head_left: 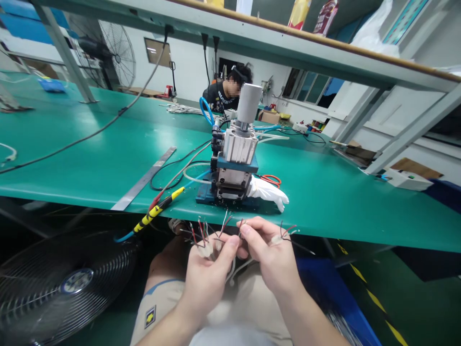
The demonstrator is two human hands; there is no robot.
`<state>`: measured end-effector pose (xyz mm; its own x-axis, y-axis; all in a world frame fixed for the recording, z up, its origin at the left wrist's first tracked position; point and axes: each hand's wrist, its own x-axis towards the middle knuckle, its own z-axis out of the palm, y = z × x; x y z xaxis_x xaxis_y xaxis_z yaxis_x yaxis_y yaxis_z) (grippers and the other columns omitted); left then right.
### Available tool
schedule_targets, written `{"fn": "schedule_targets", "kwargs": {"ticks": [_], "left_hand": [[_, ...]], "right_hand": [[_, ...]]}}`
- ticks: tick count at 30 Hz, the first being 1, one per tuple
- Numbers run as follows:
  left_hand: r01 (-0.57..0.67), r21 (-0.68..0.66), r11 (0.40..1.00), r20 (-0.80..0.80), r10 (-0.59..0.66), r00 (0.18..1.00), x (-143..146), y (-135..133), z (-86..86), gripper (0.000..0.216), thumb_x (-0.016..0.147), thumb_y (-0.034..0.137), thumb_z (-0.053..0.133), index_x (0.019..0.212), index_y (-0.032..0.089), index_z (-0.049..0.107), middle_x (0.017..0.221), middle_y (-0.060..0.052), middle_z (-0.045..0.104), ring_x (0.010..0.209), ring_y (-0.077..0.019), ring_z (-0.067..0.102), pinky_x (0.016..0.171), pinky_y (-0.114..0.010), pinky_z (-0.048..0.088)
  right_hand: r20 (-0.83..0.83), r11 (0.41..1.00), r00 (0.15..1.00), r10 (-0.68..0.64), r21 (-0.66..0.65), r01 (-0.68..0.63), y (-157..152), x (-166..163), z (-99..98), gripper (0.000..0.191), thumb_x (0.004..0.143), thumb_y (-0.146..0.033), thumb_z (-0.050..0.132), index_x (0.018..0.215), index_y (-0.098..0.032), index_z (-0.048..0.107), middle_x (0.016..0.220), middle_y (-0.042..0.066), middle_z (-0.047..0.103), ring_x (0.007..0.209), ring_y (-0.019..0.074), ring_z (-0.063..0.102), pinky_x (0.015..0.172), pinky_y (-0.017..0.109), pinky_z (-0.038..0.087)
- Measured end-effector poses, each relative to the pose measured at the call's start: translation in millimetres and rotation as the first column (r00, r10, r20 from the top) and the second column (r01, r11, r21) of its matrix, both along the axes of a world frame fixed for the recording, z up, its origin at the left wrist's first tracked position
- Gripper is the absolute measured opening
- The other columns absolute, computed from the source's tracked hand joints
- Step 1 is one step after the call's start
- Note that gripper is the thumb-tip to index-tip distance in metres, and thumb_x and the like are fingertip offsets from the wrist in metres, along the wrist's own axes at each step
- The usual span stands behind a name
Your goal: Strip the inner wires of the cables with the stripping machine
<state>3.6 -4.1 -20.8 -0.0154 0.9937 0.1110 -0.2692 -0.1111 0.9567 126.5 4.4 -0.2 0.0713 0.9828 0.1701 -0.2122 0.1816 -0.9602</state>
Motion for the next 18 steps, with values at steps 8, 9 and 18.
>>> {"fn": "schedule_targets", "kwargs": {"ticks": [8,9,18], "left_hand": [[0.023,-0.018,1.0,-0.026,-0.023,0.999,-3.4,-4.2,-3.9,0.028,0.087,0.034,0.069,0.066,0.016,0.073,0.059,-0.003,0.068,0.044,-0.0062,0.041,0.048,-0.018,0.039],[0.029,-0.019,0.999,-0.026,-0.029,0.999,-3.2,-3.8,-4.3,0.029,0.087,0.035,0.07,0.066,0.016,0.073,0.06,-0.003,0.068,0.044,-0.0063,0.042,0.047,-0.018,0.039],[0.062,-0.011,0.998,-0.034,-0.062,0.997,0.0,-1.4,2.0,0.029,0.085,0.037,0.071,0.066,0.015,0.074,0.058,-0.004,0.068,0.05,-0.0115,0.055,0.054,-0.021,0.048]], "right_hand": [[-0.025,0.998,0.999,0.024,-0.055,-0.025,2.2,5.4,1.5,0.014,0.078,-0.032,0.081,0.081,-0.018,0.08,0.058,-0.002,0.06,0.04,0.005,0.033,0.036,0.018,0.027],[-0.009,0.998,1.0,0.022,-0.053,-0.022,2.2,6.5,2.4,0.013,0.078,-0.031,0.08,0.08,-0.018,0.08,0.058,-0.002,0.061,0.041,0.0057,0.035,0.037,0.018,0.03],[0.239,0.975,0.957,-0.162,0.188,0.118,0.7,5.8,5.4,0.012,0.085,-0.029,0.073,0.079,-0.02,0.077,0.07,0.001,0.065,0.054,0.0129,0.057,0.047,0.023,0.045]]}}
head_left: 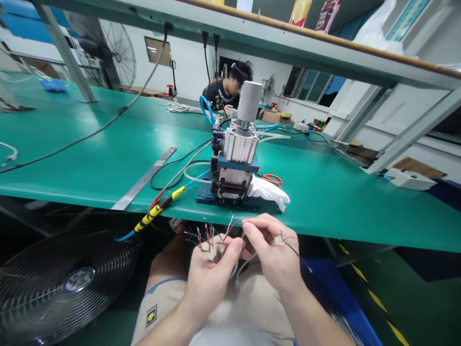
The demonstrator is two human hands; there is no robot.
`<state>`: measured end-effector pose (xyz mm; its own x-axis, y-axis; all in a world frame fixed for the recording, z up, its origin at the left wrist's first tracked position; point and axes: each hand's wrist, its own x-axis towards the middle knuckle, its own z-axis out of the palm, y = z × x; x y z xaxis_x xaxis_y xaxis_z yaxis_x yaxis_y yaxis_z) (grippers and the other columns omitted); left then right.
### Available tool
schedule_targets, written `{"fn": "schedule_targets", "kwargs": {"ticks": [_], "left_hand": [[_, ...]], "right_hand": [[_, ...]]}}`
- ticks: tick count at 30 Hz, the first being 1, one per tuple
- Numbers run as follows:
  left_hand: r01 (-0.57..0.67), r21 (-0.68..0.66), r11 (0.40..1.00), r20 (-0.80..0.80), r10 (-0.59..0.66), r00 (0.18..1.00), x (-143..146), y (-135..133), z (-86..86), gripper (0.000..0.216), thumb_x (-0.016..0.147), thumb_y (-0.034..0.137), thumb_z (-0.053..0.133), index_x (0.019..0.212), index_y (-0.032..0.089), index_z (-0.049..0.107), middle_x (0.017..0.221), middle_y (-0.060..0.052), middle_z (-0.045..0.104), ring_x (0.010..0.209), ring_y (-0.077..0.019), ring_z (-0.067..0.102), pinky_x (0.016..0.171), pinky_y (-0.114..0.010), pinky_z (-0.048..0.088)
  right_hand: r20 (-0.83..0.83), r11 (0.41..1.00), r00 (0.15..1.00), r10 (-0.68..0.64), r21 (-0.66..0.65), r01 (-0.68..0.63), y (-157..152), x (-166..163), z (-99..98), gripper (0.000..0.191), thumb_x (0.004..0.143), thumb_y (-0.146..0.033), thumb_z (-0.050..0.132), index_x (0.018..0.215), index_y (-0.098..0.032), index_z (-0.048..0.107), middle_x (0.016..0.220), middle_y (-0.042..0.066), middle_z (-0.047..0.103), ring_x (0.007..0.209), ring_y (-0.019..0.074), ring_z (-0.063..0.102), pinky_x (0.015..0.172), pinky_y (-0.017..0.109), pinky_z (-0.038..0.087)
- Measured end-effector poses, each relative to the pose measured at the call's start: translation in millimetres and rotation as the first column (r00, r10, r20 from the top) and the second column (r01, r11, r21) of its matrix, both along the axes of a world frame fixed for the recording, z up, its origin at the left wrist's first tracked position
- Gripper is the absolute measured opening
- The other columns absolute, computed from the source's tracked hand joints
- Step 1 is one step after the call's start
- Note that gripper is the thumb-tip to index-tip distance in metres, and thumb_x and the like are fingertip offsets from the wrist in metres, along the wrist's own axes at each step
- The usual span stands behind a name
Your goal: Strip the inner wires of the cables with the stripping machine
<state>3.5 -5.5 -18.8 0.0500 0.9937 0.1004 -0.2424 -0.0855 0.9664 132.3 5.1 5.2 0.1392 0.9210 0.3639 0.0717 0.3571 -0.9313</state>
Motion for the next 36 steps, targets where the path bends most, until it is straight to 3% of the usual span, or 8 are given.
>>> {"fn": "schedule_targets", "kwargs": {"ticks": [4,8,13,16,19,22,30,36], "left_hand": [[-0.01,-0.022,1.0,-0.062,0.009,0.998,-2,5,-5.3,0.024,0.083,0.036,0.073,0.071,0.015,0.077,0.066,-0.007,0.073,0.06,-0.018,0.066,0.059,-0.025,0.054],[-0.059,0.095,0.994,-0.197,0.076,0.977,-4,8,-15.2,0.021,0.086,0.027,0.07,0.068,0.017,0.075,0.066,-0.005,0.074,0.06,-0.0168,0.066,0.058,-0.023,0.052],[-0.198,0.118,0.973,-0.132,0.213,0.968,3,24,-13.0,0.023,0.084,0.023,0.069,0.062,0.018,0.07,0.06,-0.003,0.071,0.055,-0.0148,0.064,0.059,-0.022,0.052],[-0.277,0.055,0.959,-0.063,0.28,0.958,5,43,-7.1,0.02,0.082,0.028,0.071,0.065,0.017,0.071,0.059,-0.003,0.07,0.05,-0.013,0.06,0.05,-0.022,0.045],[-0.289,-0.018,0.957,0.018,0.289,0.957,5,61,-2.4,0.023,0.08,0.033,0.072,0.066,0.015,0.07,0.059,-0.004,0.07,0.04,-0.0084,0.046,0.04,-0.021,0.033],[-0.272,-0.066,0.96,0.089,0.277,0.957,5,73,0.9,0.024,0.078,0.034,0.072,0.068,0.013,0.068,0.057,-0.003,0.069,0.035,-0.0049,0.034,0.037,-0.021,0.025],[-0.343,-0.127,0.931,0.194,0.362,0.912,9,84,12.7,0.021,0.07,0.029,0.072,0.063,0.013,0.061,0.049,-0.003,0.066,0.03,-0.0016,0.026,0.035,-0.018,0.015],[-0.362,-0.141,0.921,0.188,0.384,0.904,12,86,13.2,0.019,0.069,0.028,0.07,0.06,0.013,0.061,0.044,-0.001,0.061,0.03,-0.003,0.031,0.034,-0.017,0.017]], "right_hand": [[-0.27,0.97,0.961,0.055,-0.212,-0.115,9,-1,-6.7,0.025,0.076,-0.038,0.08,0.07,-0.016,0.07,0.048,-0.007,0.046,0.038,0.0059,0.03,0.036,0.02,0.025],[-0.399,0.926,0.914,0.073,-0.313,-0.21,18,-5,-12.7,0.03,0.071,-0.039,0.084,0.068,-0.015,0.066,0.042,-0.011,0.036,0.038,0.0033,0.02,0.037,0.018,0.016],[-0.464,0.895,0.877,0.124,-0.329,-0.3,34,-9,-12.1,0.031,0.069,-0.039,0.084,0.079,-0.013,0.07,0.049,-0.008,0.047,0.036,0.002,0.022,0.035,0.017,0.015],[-0.461,0.943,0.887,0.042,-0.274,-0.187,43,1,-10.0,0.035,0.069,-0.04,0.084,0.09,-0.014,0.073,0.064,-0.003,0.058,0.037,0.0012,0.026,0.034,0.017,0.014],[-0.462,0.971,0.884,-0.069,-0.234,-0.047,46,19,-8.3,0.032,0.067,-0.039,0.084,0.087,-0.016,0.074,0.065,-0.003,0.059,0.036,0.0012,0.027,0.033,0.017,0.015],[-0.442,0.975,0.889,-0.119,-0.221,0.021,45,40,-7.5,0.029,0.066,-0.038,0.085,0.081,-0.016,0.075,0.061,-0.003,0.057,0.035,0.0011,0.026,0.033,0.017,0.016],[-0.36,0.968,0.898,-0.253,-0.096,0.234,50,79,-17.2,0.022,0.067,-0.033,0.084,0.075,-0.015,0.076,0.058,-0.001,0.059,0.036,0.0023,0.032,0.033,0.016,0.019],[-0.386,0.963,0.882,-0.27,-0.126,0.24,54,93,-22.1,0.022,0.063,-0.032,0.085,0.068,-0.014,0.074,0.055,-0.001,0.058,0.033,0.0014,0.03,0.032,0.016,0.016]]}}
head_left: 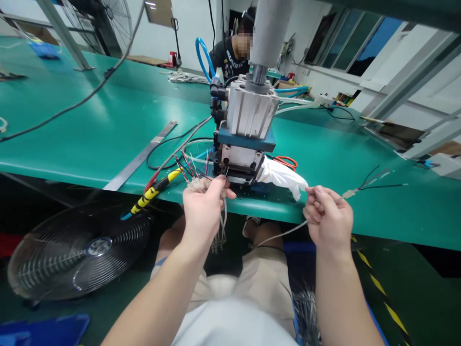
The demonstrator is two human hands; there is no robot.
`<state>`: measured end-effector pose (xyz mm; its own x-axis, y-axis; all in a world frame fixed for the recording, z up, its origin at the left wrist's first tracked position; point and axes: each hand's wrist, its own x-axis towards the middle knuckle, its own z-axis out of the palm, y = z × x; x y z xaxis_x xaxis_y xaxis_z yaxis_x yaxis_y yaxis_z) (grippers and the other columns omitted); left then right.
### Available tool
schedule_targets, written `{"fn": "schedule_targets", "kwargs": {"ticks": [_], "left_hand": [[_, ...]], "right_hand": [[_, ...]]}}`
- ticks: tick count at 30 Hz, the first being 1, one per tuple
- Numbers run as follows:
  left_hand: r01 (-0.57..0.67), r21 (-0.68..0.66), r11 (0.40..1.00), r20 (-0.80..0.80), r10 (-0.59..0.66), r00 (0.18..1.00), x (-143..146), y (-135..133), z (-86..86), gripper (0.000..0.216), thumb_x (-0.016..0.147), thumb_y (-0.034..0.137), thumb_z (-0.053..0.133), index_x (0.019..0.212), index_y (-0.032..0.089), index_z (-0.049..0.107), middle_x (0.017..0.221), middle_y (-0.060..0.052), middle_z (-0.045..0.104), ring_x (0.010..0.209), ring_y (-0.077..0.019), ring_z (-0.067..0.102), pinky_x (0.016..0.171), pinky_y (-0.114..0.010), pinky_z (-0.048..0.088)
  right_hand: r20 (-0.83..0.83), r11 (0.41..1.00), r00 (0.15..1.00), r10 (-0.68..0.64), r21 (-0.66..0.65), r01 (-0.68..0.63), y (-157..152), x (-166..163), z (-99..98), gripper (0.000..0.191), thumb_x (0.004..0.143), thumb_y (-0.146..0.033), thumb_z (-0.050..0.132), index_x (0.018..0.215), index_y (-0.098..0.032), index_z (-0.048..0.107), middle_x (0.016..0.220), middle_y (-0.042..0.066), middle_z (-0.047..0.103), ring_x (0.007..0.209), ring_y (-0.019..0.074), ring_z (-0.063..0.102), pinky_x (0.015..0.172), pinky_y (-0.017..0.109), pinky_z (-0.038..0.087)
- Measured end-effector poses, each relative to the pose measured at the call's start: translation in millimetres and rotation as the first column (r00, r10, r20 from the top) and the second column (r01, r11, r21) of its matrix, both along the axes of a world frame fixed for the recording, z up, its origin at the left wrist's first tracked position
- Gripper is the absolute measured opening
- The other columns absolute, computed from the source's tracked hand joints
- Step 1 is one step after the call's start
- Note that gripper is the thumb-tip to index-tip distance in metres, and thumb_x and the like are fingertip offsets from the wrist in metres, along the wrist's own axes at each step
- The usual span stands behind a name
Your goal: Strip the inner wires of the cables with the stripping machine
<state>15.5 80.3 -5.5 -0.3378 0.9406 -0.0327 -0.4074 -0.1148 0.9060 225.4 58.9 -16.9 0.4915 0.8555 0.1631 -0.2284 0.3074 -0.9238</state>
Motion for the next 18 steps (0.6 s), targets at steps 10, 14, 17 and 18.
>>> {"fn": "schedule_targets", "kwargs": {"ticks": [10,14,17,18], "left_hand": [[0.023,0.021,1.0,0.011,-0.023,1.0,1.2,3.0,1.1,0.019,0.069,0.026,0.07,0.057,0.014,0.06,0.043,-0.001,0.062,0.031,-0.0036,0.033,0.034,-0.016,0.02],[0.001,0.019,1.0,0.004,-0.001,1.0,1.5,2.8,0.7,0.02,0.07,0.026,0.069,0.055,0.015,0.061,0.043,-0.001,0.062,0.032,-0.0043,0.034,0.034,-0.017,0.02],[-0.001,0.015,1.0,0.004,0.001,1.0,1.8,2.6,0.2,0.02,0.07,0.026,0.068,0.055,0.015,0.062,0.043,0.0,0.062,0.032,-0.0041,0.032,0.035,-0.018,0.02],[0.001,0.014,1.0,0.003,-0.001,1.0,2.1,2.8,0.2,0.02,0.07,0.025,0.068,0.054,0.015,0.062,0.042,0.0,0.061,0.031,-0.0041,0.032,0.035,-0.018,0.02]], "right_hand": [[-0.021,0.999,1.0,0.014,-0.043,-0.015,3.1,3.3,-1.8,0.026,0.06,-0.031,0.088,0.066,-0.012,0.071,0.059,0.002,0.064,0.032,0.0006,0.031,0.03,0.014,0.017],[-0.022,0.999,1.0,0.019,-0.043,-0.02,3.3,2.4,-1.7,0.028,0.058,-0.031,0.09,0.066,-0.012,0.071,0.058,0.002,0.064,0.032,0.0007,0.032,0.029,0.013,0.018],[-0.018,0.999,1.0,0.02,-0.042,-0.021,4.0,2.2,-1.9,0.028,0.059,-0.032,0.09,0.066,-0.012,0.072,0.058,0.002,0.064,0.032,0.0005,0.032,0.029,0.013,0.019],[-0.016,0.999,1.0,0.02,-0.043,-0.021,4.2,2.2,-2.0,0.028,0.059,-0.032,0.09,0.066,-0.012,0.072,0.058,0.002,0.064,0.032,0.0004,0.032,0.029,0.013,0.019]]}}
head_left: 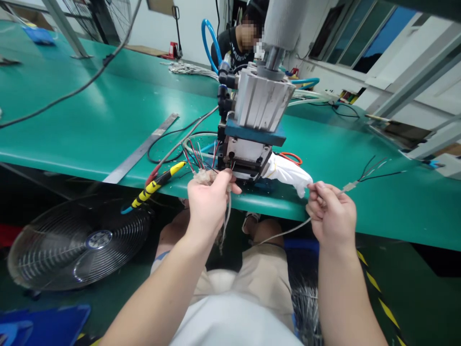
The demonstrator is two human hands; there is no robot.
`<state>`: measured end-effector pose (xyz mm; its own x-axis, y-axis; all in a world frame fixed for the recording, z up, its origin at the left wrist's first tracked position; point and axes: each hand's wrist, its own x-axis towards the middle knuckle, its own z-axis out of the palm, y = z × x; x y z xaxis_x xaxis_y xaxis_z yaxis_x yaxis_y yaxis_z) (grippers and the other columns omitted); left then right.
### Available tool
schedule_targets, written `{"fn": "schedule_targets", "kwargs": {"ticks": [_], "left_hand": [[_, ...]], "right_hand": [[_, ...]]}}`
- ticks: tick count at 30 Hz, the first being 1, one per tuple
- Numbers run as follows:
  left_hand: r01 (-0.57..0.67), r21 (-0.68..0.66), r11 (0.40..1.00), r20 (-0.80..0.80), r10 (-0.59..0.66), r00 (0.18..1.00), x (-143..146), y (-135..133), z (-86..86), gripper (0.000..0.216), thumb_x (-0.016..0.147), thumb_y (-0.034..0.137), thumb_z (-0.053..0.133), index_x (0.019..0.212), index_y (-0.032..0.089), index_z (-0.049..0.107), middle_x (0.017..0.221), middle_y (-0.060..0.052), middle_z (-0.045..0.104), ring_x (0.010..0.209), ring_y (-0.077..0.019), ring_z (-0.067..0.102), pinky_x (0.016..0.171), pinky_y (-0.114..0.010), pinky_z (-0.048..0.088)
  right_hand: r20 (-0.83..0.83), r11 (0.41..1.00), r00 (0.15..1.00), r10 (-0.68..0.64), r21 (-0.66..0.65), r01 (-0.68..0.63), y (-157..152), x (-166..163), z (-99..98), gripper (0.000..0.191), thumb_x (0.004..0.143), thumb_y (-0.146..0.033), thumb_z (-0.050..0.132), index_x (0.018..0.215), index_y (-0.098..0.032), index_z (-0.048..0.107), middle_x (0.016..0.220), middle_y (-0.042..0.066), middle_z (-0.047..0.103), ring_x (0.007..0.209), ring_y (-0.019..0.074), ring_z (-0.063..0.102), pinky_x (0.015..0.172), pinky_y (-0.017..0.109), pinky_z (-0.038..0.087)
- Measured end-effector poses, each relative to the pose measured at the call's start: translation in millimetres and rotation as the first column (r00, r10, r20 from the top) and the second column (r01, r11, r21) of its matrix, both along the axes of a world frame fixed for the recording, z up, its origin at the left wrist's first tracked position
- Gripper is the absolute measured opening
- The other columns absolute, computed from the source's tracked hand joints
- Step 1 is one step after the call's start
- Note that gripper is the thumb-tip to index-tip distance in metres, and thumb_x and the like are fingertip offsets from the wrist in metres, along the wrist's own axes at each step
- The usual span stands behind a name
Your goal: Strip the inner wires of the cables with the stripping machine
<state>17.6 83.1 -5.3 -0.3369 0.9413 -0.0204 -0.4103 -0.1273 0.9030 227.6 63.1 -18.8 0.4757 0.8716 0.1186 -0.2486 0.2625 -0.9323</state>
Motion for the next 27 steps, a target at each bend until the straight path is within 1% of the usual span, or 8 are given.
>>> {"fn": "schedule_targets", "kwargs": {"ticks": [7,13,27], "left_hand": [[-0.013,-0.004,1.0,-0.017,0.013,1.0,0.4,1.1,0.9,0.02,0.068,0.024,0.067,0.051,0.016,0.061,0.041,0.0,0.06,0.033,-0.0053,0.036,0.037,-0.019,0.024],[-0.013,-0.002,1.0,-0.009,0.013,1.0,1.0,0.6,-0.3,0.021,0.069,0.025,0.068,0.052,0.015,0.061,0.041,0.0,0.06,0.032,-0.0045,0.033,0.036,-0.019,0.022],[0.012,-0.001,1.0,0.016,-0.012,1.0,0.6,-0.2,-1.0,0.02,0.071,0.025,0.069,0.055,0.015,0.062,0.043,-0.001,0.062,0.032,-0.004,0.033,0.035,-0.018,0.021]], "right_hand": [[0.011,1.0,1.0,-0.007,-0.004,0.007,-0.4,-0.4,0.3,0.029,0.059,-0.032,0.09,0.067,-0.011,0.071,0.059,0.002,0.063,0.032,0.0004,0.032,0.03,0.013,0.018],[0.005,1.0,1.0,-0.008,-0.008,0.008,-0.4,-1.2,0.5,0.031,0.058,-0.032,0.091,0.066,-0.011,0.07,0.059,0.002,0.064,0.032,0.0005,0.032,0.03,0.013,0.019],[0.01,1.0,1.0,-0.006,-0.013,0.006,-0.2,-2.7,1.6,0.029,0.057,-0.032,0.09,0.066,-0.012,0.071,0.057,0.001,0.062,0.032,0.0004,0.031,0.03,0.013,0.018]]}}
